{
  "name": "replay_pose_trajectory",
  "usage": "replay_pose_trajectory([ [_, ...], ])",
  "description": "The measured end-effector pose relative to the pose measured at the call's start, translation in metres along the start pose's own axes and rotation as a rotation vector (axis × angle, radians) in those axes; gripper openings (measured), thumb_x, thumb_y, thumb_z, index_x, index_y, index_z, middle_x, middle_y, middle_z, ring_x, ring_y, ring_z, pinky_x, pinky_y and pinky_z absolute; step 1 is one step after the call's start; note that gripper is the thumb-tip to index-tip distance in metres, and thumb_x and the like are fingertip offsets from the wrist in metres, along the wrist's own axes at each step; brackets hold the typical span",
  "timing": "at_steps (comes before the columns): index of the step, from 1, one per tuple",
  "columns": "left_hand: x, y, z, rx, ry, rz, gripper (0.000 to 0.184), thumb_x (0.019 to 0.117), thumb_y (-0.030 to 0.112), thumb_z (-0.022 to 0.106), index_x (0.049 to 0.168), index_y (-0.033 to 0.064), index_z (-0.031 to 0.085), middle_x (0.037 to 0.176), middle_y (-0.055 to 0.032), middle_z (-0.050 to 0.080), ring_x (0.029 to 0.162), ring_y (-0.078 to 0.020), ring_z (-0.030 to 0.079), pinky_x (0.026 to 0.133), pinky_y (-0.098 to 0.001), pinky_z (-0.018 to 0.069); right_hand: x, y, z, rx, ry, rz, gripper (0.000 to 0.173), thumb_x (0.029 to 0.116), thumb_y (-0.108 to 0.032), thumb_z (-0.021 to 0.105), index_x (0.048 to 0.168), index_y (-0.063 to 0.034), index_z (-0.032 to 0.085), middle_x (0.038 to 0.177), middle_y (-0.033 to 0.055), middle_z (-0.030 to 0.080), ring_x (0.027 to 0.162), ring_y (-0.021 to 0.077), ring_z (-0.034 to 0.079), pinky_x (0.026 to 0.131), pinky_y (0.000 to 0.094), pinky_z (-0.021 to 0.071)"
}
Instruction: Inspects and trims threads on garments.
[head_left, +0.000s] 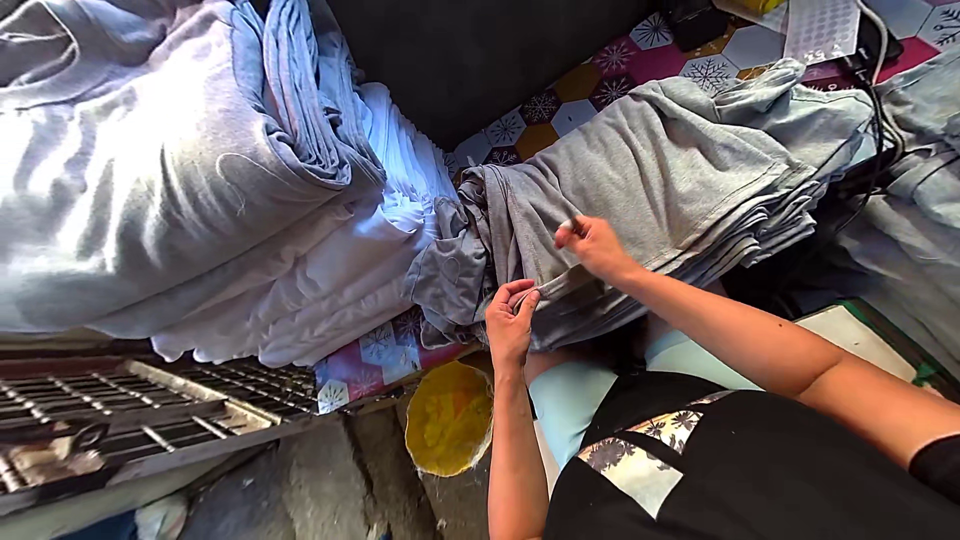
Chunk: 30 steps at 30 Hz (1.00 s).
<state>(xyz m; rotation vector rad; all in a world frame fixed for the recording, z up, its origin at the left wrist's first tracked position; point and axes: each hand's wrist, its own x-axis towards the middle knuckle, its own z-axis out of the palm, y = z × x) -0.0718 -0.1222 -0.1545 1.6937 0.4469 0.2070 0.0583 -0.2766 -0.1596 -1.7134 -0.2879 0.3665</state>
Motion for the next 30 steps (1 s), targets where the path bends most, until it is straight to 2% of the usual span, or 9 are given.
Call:
replay_pose_trajectory([
  [3,0.000,0.001,0.001,-0.006,0.020,-0.014,0.017,0.0974,0.001,0.064,0.114,0.0000,0.067,0.088,-0.0024,0.074,0.080,-0.0051,0.069,0.076,-0.0245,0.0567,-0.008,0.007,-0.011,-0.126,0.104,-0.181,0.017,0.0981,-0.016,0.068,0.103,0.0005,0.071,0.097,0.0111,0.067,0.083,0.0181,0.063,0.077,0.0385,0.0527],
  [6,-0.001,0.004,0.006,-0.004,0.011,-0.025,0.021,0.1064,0.010,0.050,0.118,0.0026,0.066,0.090,-0.0017,0.072,0.081,-0.0056,0.067,0.077,-0.0256,0.0554,-0.035,0.002,0.000,-0.255,-0.081,-0.465,0.023,0.0868,-0.017,0.081,0.103,-0.0018,0.077,0.106,0.0127,0.072,0.093,0.0239,0.070,0.082,0.0458,0.0599],
  [8,-0.002,0.004,0.009,-0.015,-0.012,-0.020,0.033,0.1111,0.017,0.035,0.124,0.0035,0.062,0.097,-0.0033,0.072,0.088,-0.0077,0.068,0.083,-0.0293,0.0562,-0.036,0.004,0.013,-0.313,-0.175,-0.532,0.013,0.0853,-0.013,0.080,0.090,-0.0020,0.075,0.092,0.0122,0.072,0.080,0.0258,0.070,0.069,0.0495,0.0581],
  [10,0.000,0.002,0.008,-0.013,-0.022,-0.002,0.039,0.1116,0.021,0.029,0.125,0.0040,0.062,0.094,-0.0031,0.069,0.087,-0.0086,0.066,0.082,-0.0306,0.0550,-0.027,0.001,0.015,-0.226,-0.240,-0.440,0.011,0.0906,-0.010,0.074,0.089,0.0009,0.073,0.086,0.0112,0.070,0.076,0.0217,0.067,0.070,0.0439,0.0555],
  [14,-0.002,0.004,0.006,0.032,-0.038,-0.011,0.018,0.1025,0.011,0.059,0.118,0.0028,0.066,0.081,0.0005,0.070,0.072,-0.0041,0.064,0.071,-0.0252,0.0542,0.002,0.000,0.003,0.156,-0.028,0.015,0.014,0.1004,-0.008,0.062,0.103,0.0042,0.067,0.086,0.0068,0.070,0.080,0.0096,0.065,0.080,0.0321,0.0542],
  [18,-0.002,0.002,0.006,-0.033,-0.003,-0.010,0.017,0.0968,0.002,0.065,0.114,-0.0001,0.066,0.085,-0.0024,0.073,0.078,-0.0060,0.069,0.075,-0.0253,0.0572,0.010,0.016,-0.024,0.075,0.286,0.031,0.018,0.1027,-0.013,0.060,0.112,-0.0001,0.069,0.099,0.0085,0.070,0.088,0.0137,0.065,0.084,0.0359,0.0522],
  [22,-0.006,0.000,0.013,0.003,0.062,0.091,0.017,0.0957,0.001,0.066,0.113,-0.0007,0.067,0.090,-0.0029,0.075,0.082,-0.0049,0.070,0.078,-0.0237,0.0580,-0.046,-0.005,-0.018,-0.008,0.036,-0.077,0.010,0.0968,-0.011,0.070,0.098,-0.0016,0.073,0.086,0.0060,0.072,0.073,0.0098,0.065,0.071,0.0322,0.0565],
  [24,-0.009,-0.001,0.018,0.046,0.078,0.157,0.019,0.0945,0.000,0.066,0.113,-0.0009,0.068,0.100,-0.0048,0.074,0.090,-0.0061,0.070,0.084,-0.0246,0.0580,-0.059,-0.007,-0.005,-0.012,-0.048,-0.044,0.008,0.0948,-0.011,0.073,0.091,-0.0043,0.075,0.075,0.0011,0.068,0.062,0.0049,0.058,0.061,0.0266,0.0509],
  [30,-0.021,-0.003,0.029,0.268,0.176,0.356,0.016,0.0911,0.001,0.070,0.106,-0.0026,0.073,0.102,-0.0109,0.075,0.097,-0.0116,0.072,0.091,-0.0284,0.0576,-0.058,-0.001,0.013,-0.072,-0.039,-0.019,0.015,0.0940,-0.013,0.074,0.083,-0.0036,0.070,0.065,0.0013,0.059,0.056,0.0068,0.050,0.056,0.0284,0.0434],
])
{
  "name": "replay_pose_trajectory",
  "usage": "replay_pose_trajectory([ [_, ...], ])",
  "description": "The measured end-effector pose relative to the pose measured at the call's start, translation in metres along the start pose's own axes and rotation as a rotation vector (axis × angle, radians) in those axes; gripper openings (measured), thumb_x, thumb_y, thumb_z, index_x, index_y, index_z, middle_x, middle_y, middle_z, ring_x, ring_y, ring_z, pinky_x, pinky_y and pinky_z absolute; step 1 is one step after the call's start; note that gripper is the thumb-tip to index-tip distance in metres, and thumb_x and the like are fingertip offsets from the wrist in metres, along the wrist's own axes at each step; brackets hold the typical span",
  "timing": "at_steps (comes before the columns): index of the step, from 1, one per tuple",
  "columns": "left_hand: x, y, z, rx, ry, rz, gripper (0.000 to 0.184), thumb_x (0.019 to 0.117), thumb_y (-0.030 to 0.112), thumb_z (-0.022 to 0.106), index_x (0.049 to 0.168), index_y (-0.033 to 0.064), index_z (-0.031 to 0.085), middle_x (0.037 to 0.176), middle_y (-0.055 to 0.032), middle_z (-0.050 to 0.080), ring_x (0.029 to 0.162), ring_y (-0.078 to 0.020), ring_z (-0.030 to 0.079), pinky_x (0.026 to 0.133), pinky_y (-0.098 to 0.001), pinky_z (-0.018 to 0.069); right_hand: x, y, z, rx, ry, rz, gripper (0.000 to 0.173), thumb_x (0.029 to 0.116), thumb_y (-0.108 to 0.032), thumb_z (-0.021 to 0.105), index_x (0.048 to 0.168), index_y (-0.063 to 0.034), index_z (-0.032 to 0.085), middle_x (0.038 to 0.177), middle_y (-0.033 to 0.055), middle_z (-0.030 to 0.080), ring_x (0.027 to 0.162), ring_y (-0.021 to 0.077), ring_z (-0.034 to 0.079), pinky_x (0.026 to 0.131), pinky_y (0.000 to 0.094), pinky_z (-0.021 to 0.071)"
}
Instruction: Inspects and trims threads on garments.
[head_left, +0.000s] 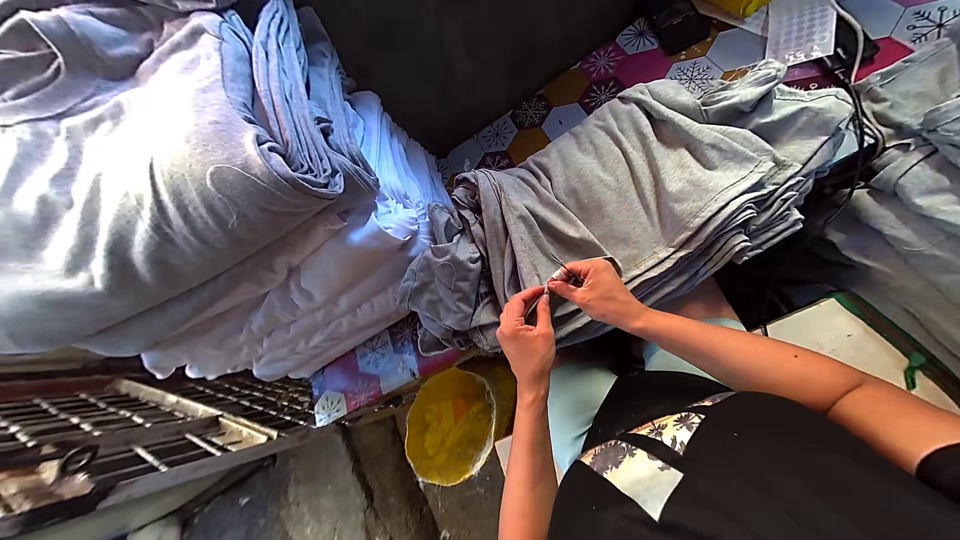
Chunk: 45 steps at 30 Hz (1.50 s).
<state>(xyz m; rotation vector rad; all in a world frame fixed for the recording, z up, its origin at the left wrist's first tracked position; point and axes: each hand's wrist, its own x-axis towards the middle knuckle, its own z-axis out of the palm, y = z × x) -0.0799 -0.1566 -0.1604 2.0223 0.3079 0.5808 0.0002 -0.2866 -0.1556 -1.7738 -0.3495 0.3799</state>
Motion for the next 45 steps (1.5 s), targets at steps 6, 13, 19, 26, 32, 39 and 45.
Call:
replay_pose_trajectory([
  [6,-0.006,0.002,0.002,0.104,0.044,0.037,0.026,0.0909,0.002,0.071,0.116,-0.0035,0.065,0.102,-0.0116,0.077,0.095,-0.0122,0.075,0.086,-0.0286,0.0602,-0.003,-0.006,-0.001,0.170,-0.046,0.155,0.016,0.0942,-0.013,0.075,0.082,-0.0026,0.072,0.066,0.0003,0.062,0.057,0.0031,0.052,0.057,0.0236,0.0437],
  [13,-0.005,0.002,0.002,0.074,0.043,0.090,0.010,0.0902,-0.001,0.067,0.100,-0.0032,0.071,0.092,-0.0088,0.075,0.087,-0.0056,0.072,0.083,-0.0211,0.0579,-0.003,0.003,0.002,0.237,-0.049,-0.032,0.013,0.0930,-0.002,0.070,0.081,-0.0022,0.066,0.064,-0.0022,0.056,0.055,0.0010,0.049,0.055,0.0191,0.0436],
  [19,-0.004,0.005,-0.006,0.004,-0.054,0.005,0.014,0.0907,0.002,0.067,0.100,-0.0017,0.076,0.096,-0.0080,0.077,0.090,-0.0033,0.072,0.085,-0.0197,0.0570,-0.005,0.010,0.007,0.303,0.003,-0.204,0.010,0.0860,0.001,0.071,0.079,-0.0037,0.066,0.064,-0.0052,0.057,0.056,-0.0024,0.049,0.054,0.0159,0.0427],
  [26,-0.002,-0.001,-0.002,-0.104,-0.011,-0.092,0.008,0.0858,0.000,0.074,0.093,-0.0001,0.078,0.093,-0.0063,0.076,0.089,-0.0044,0.071,0.084,-0.0215,0.0574,-0.016,-0.004,0.016,0.302,0.029,-0.041,0.010,0.0965,-0.005,0.067,0.087,-0.0033,0.064,0.071,-0.0013,0.057,0.063,0.0023,0.053,0.061,0.0194,0.0457],
  [32,0.005,-0.007,-0.009,-0.111,-0.018,-0.110,0.007,0.0934,0.004,0.068,0.097,0.0003,0.073,0.088,-0.0012,0.074,0.081,0.0000,0.068,0.078,-0.0193,0.0566,-0.066,-0.013,0.002,0.423,-0.480,0.260,0.024,0.1101,-0.023,0.041,0.107,-0.0059,0.057,0.072,-0.0055,0.049,0.054,0.0027,0.047,0.053,0.0206,0.0442],
  [39,0.009,-0.013,-0.015,-0.005,-0.047,-0.035,0.010,0.1003,0.009,0.062,0.102,0.0016,0.068,0.079,0.0036,0.067,0.066,0.0058,0.058,0.064,-0.0129,0.0487,-0.053,0.008,-0.019,-0.242,-0.477,-0.281,0.048,0.1098,-0.036,0.033,0.109,-0.0001,0.065,0.073,0.0099,0.060,0.069,0.0235,0.062,0.063,0.0440,0.0496],
  [45,0.010,-0.015,-0.014,0.029,-0.065,0.024,0.010,0.1011,0.010,0.061,0.103,0.0016,0.067,0.079,0.0030,0.067,0.066,0.0050,0.058,0.064,-0.0132,0.0492,0.007,0.015,-0.034,-0.572,-0.192,-0.650,0.042,0.1018,-0.043,0.054,0.097,-0.0047,0.072,0.078,0.0080,0.069,0.063,0.0225,0.066,0.051,0.0418,0.0503],
])
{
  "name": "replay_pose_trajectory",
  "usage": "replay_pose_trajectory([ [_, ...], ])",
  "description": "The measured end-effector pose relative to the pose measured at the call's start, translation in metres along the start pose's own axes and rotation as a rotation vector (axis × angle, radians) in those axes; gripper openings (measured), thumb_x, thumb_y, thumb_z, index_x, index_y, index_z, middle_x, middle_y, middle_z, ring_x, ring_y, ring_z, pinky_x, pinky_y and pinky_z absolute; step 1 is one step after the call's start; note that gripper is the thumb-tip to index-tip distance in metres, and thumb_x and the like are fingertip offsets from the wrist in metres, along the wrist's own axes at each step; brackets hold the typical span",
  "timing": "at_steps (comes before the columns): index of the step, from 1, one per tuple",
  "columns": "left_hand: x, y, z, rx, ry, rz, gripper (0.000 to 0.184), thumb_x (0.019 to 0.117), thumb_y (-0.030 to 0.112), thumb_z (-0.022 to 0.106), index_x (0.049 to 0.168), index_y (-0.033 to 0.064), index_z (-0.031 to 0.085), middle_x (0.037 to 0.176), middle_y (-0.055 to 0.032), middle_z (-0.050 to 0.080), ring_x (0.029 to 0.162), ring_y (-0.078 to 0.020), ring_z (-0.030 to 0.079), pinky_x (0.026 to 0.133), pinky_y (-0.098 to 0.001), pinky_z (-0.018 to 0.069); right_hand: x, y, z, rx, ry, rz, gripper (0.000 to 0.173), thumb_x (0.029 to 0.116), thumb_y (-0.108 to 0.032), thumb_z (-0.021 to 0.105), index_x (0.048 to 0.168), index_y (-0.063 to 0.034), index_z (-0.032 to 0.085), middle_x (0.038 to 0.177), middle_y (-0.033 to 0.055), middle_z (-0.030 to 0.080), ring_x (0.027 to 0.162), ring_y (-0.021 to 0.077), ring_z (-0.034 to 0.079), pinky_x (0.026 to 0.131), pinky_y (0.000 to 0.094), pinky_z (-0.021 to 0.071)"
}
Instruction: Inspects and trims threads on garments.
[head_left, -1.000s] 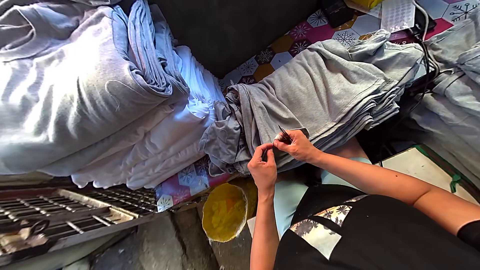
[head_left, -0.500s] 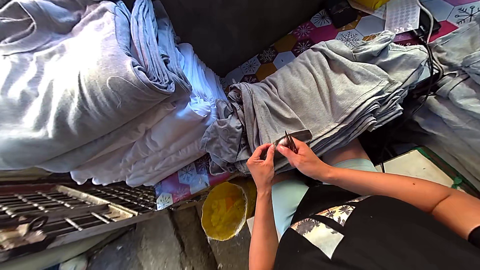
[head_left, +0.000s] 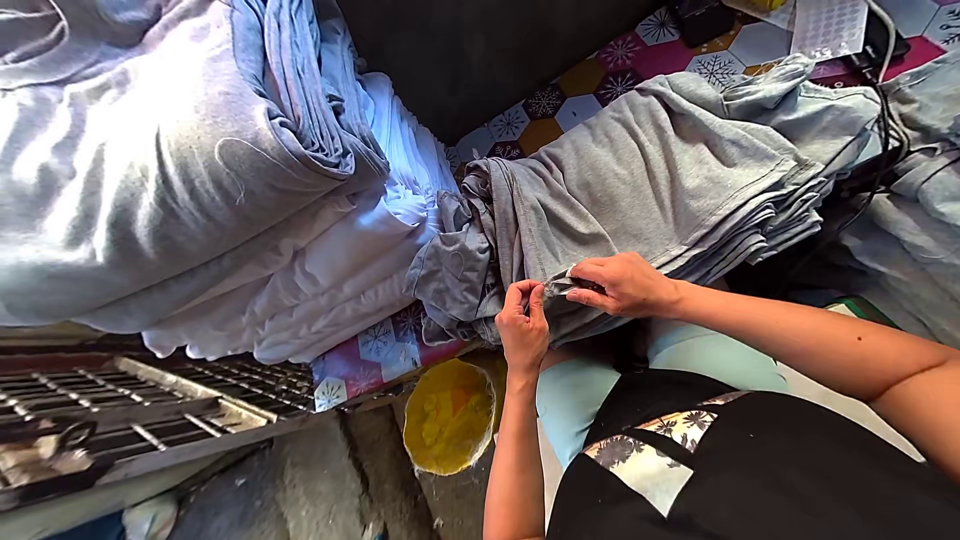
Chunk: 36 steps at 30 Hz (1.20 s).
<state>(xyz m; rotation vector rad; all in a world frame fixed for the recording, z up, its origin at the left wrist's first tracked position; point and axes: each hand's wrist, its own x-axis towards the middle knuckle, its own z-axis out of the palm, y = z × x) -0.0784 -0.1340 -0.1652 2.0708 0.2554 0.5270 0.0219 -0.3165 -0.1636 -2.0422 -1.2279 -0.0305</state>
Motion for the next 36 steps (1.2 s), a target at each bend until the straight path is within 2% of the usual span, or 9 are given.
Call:
replay_pose_trajectory([
  [7,0.001,0.001,-0.001,0.029,-0.014,0.018,0.011,0.1018,0.011,0.060,0.102,0.0018,0.066,0.073,0.0047,0.062,0.060,0.0059,0.052,0.058,-0.0117,0.0442,0.013,0.012,0.006,-0.047,-0.003,-0.113,0.038,0.0966,-0.041,0.062,0.090,-0.0064,0.075,0.071,0.0074,0.066,0.058,0.0232,0.065,0.047,0.0412,0.0469],
  [15,0.005,0.004,-0.004,0.014,-0.056,-0.063,0.010,0.1024,0.012,0.059,0.103,0.0039,0.065,0.070,0.0068,0.059,0.059,0.0054,0.050,0.057,-0.0136,0.0434,0.015,0.021,0.015,0.078,0.022,-0.127,0.035,0.0987,-0.033,0.061,0.079,-0.0055,0.071,0.065,0.0068,0.063,0.057,0.0220,0.063,0.048,0.0412,0.0462],
  [21,0.006,0.008,-0.007,-0.065,-0.092,-0.132,0.008,0.1028,0.011,0.058,0.104,0.0051,0.064,0.072,0.0073,0.060,0.061,0.0046,0.053,0.060,-0.0144,0.0458,0.018,0.019,0.010,0.087,-0.033,-0.111,0.040,0.0971,-0.039,0.062,0.079,-0.0041,0.068,0.067,0.0081,0.063,0.059,0.0231,0.063,0.050,0.0422,0.0465],
  [26,0.008,0.009,-0.006,-0.045,-0.114,-0.126,0.008,0.1024,0.010,0.059,0.103,0.0057,0.065,0.072,0.0070,0.061,0.060,0.0042,0.053,0.059,-0.0147,0.0458,0.021,0.015,0.006,0.074,-0.081,-0.119,0.036,0.0980,-0.035,0.062,0.082,-0.0046,0.072,0.071,0.0088,0.067,0.063,0.0248,0.067,0.053,0.0448,0.0504],
  [30,0.008,0.009,-0.005,-0.051,-0.114,-0.122,0.008,0.1030,0.011,0.057,0.101,0.0070,0.064,0.070,0.0076,0.059,0.059,0.0038,0.052,0.059,-0.0149,0.0451,0.018,0.016,0.005,0.115,-0.052,-0.118,0.036,0.0990,-0.033,0.061,0.078,-0.0053,0.071,0.067,0.0074,0.066,0.060,0.0224,0.065,0.052,0.0430,0.0493],
  [32,0.009,0.008,-0.004,-0.048,-0.109,-0.128,0.008,0.1037,0.012,0.056,0.101,0.0082,0.063,0.067,0.0081,0.055,0.057,0.0031,0.049,0.056,-0.0155,0.0432,0.014,0.021,0.006,0.185,0.046,-0.038,0.035,0.0969,-0.036,0.064,0.085,-0.0039,0.071,0.070,0.0074,0.065,0.061,0.0203,0.062,0.054,0.0409,0.0502],
  [33,0.009,0.007,-0.004,-0.045,-0.108,-0.127,0.008,0.1039,0.012,0.056,0.102,0.0083,0.062,0.068,0.0079,0.055,0.057,0.0028,0.049,0.056,-0.0158,0.0432,0.012,0.025,0.006,0.192,0.082,0.009,0.038,0.0938,-0.042,0.069,0.097,-0.0036,0.073,0.081,0.0092,0.068,0.068,0.0215,0.064,0.058,0.0419,0.0532],
  [35,0.008,0.005,-0.005,-0.024,-0.117,-0.091,0.010,0.1047,0.012,0.054,0.103,0.0073,0.063,0.076,0.0061,0.060,0.066,0.0027,0.056,0.064,-0.0166,0.0477,0.013,0.037,0.004,0.154,-0.001,0.112,0.058,0.0848,-0.050,0.078,0.122,-0.0060,0.070,0.111,0.0134,0.069,0.089,0.0298,0.070,0.068,0.0523,0.0580],
  [36,0.007,0.005,-0.006,0.000,-0.114,-0.052,0.012,0.1051,0.011,0.054,0.104,0.0059,0.064,0.084,0.0039,0.065,0.075,0.0016,0.060,0.071,-0.0182,0.0511,0.013,0.045,0.006,0.180,-0.059,0.158,0.052,0.0832,-0.043,0.083,0.118,-0.0058,0.071,0.110,0.0138,0.070,0.090,0.0320,0.070,0.071,0.0567,0.0569],
])
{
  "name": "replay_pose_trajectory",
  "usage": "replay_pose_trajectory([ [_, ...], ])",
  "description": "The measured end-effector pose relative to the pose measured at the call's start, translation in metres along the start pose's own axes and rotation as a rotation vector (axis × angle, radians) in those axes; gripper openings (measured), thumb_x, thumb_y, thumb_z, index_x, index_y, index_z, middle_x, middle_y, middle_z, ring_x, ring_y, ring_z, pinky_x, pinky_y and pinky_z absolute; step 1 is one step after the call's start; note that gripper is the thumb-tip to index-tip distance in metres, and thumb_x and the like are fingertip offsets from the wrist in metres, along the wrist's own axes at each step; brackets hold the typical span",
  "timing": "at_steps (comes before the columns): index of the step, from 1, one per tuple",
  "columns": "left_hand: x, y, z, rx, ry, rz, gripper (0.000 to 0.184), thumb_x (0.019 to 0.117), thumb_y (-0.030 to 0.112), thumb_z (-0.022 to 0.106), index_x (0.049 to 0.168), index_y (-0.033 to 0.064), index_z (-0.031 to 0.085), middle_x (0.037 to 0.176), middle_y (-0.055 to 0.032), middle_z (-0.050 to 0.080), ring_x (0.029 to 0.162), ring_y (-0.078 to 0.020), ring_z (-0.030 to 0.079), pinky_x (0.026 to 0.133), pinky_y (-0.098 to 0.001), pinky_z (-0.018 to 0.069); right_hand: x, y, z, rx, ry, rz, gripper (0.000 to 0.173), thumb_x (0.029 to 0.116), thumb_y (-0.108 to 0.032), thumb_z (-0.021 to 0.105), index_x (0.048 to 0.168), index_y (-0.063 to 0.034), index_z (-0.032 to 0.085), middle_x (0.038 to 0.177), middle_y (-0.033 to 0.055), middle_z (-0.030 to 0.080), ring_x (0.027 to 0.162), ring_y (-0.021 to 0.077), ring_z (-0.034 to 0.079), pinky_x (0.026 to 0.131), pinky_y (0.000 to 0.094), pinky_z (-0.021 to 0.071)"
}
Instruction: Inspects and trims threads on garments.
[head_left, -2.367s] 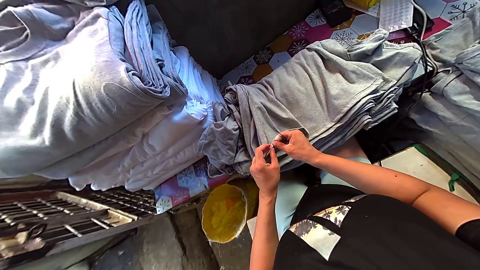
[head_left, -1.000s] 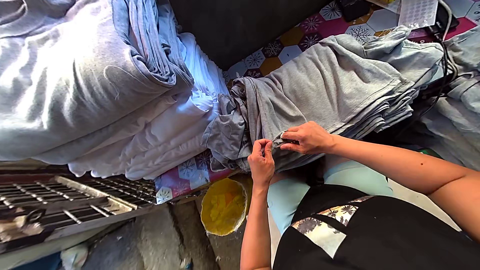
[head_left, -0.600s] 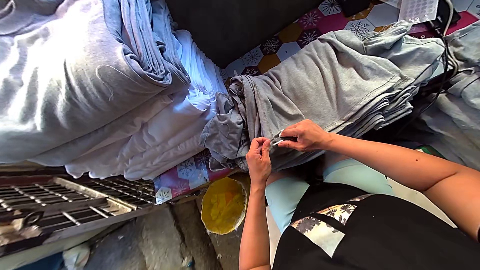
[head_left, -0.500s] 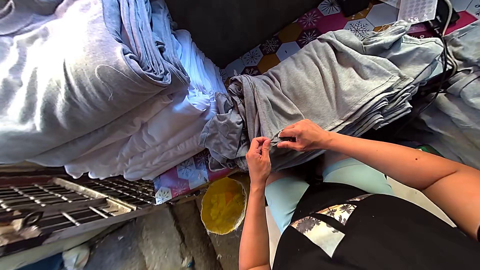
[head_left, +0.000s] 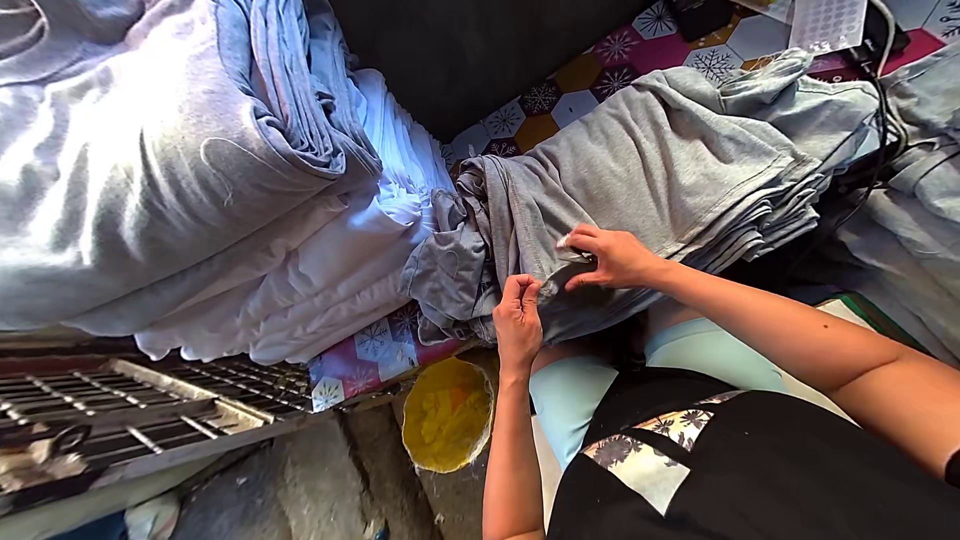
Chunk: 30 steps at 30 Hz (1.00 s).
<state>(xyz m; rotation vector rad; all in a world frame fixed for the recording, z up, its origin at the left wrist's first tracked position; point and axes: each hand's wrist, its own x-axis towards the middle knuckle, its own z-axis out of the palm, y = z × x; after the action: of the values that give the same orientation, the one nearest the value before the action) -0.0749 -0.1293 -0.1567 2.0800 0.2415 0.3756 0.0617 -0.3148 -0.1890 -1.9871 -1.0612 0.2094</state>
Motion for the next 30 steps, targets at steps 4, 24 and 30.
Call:
replay_pose_trajectory([
  [4,-0.014,0.003,-0.030,0.233,0.107,0.141,0.018,0.1027,0.005,0.053,0.099,-0.0018,0.069,0.097,-0.0089,0.069,0.095,-0.0123,0.067,0.089,-0.0304,0.0551,0.003,0.012,-0.003,0.177,-0.111,0.091,0.016,0.0918,-0.017,0.073,0.085,-0.0034,0.069,0.070,0.0084,0.064,0.065,0.0213,0.062,0.062,0.0474,0.0488],
  [24,-0.019,-0.017,0.014,-0.025,0.087,0.125,0.033,0.0857,0.007,0.078,0.114,-0.0054,0.067,0.104,-0.0106,0.074,0.099,-0.0136,0.071,0.093,-0.0320,0.0574,-0.027,0.013,-0.004,0.129,0.080,0.010,0.036,0.0799,-0.025,0.086,0.102,-0.0004,0.072,0.094,0.0123,0.072,0.081,0.0242,0.070,0.070,0.0496,0.0578],
  [30,0.009,-0.005,-0.011,-0.559,-0.082,-0.274,0.024,0.0933,-0.006,0.063,0.115,0.0043,0.062,0.080,0.0016,0.073,0.073,-0.0051,0.069,0.074,-0.0252,0.0592,-0.008,0.000,-0.042,1.031,-0.095,0.463,0.023,0.1031,-0.009,0.051,0.083,-0.0126,0.061,0.068,-0.0067,0.068,0.059,0.0002,0.064,0.057,0.0196,0.0548],
])
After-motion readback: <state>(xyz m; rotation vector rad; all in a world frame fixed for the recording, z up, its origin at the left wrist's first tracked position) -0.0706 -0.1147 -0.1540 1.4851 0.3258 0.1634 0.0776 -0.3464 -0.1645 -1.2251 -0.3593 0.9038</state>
